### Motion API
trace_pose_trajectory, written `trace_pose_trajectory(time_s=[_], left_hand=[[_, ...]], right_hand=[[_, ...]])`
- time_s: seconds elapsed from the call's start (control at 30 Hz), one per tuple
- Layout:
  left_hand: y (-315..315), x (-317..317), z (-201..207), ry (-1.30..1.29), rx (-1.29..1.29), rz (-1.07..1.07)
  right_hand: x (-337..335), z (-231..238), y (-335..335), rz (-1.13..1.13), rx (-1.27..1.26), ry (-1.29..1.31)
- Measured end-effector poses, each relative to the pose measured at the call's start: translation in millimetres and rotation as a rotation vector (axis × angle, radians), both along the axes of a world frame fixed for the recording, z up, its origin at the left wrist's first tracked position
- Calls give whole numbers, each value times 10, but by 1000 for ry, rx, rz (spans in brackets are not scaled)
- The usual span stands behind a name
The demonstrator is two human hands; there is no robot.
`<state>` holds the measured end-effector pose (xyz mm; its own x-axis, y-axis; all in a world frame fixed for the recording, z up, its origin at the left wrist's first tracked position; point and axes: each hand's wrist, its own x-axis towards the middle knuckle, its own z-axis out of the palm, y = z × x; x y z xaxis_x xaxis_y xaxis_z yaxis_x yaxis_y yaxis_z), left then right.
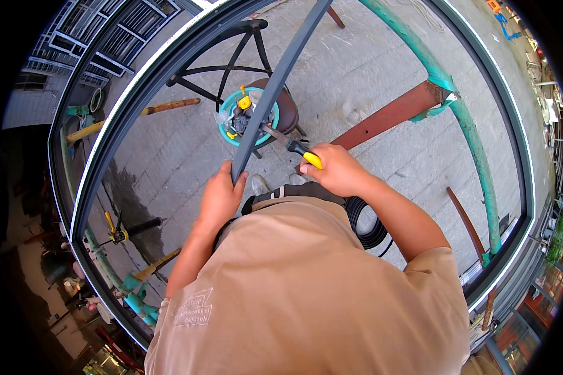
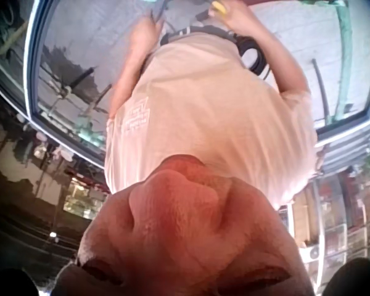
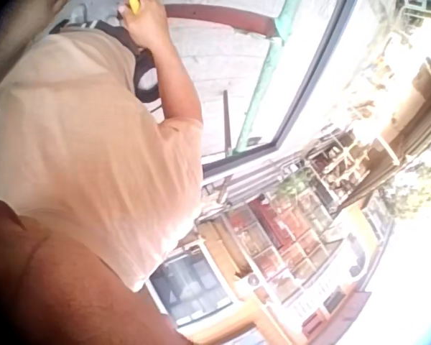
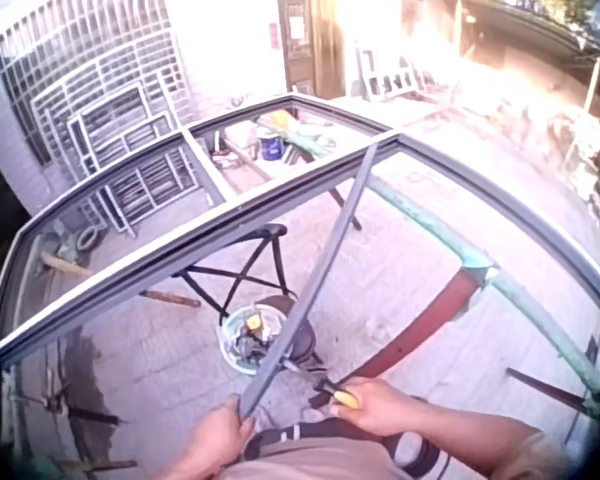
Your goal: The person measures and marks metal window frame components using a tape measure and a marker, then carries a beam to a miter saw station to measure it again.
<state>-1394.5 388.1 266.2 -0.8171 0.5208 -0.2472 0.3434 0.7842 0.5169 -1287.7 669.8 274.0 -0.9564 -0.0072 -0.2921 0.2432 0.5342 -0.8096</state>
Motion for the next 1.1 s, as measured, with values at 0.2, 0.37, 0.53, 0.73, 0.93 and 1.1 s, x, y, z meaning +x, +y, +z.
trace_pose_trajectory(time_s=[0.2,0.37,0.53,0.73,0.93,1.1], left_hand=[[66,55,-196,208,-127,58],[-185,-145,-116,-255,91,-21],[-397,-285,478,-1046,458,70],[-430,-346,558,-999,435,-16],[-100,-197,443,-35,-9,-72],[174,-39,236,189,-203,26]], right_hand=[[-150,199,-200,-17,139,-167],[-22,-37,-52,20,-18,-34],[4,-175,-41,87,-267,127],[-49,-117,-80,84,-307,250],[-83,123,-7,21,-89,92],[-126,464,-177,-73,158,-134]])
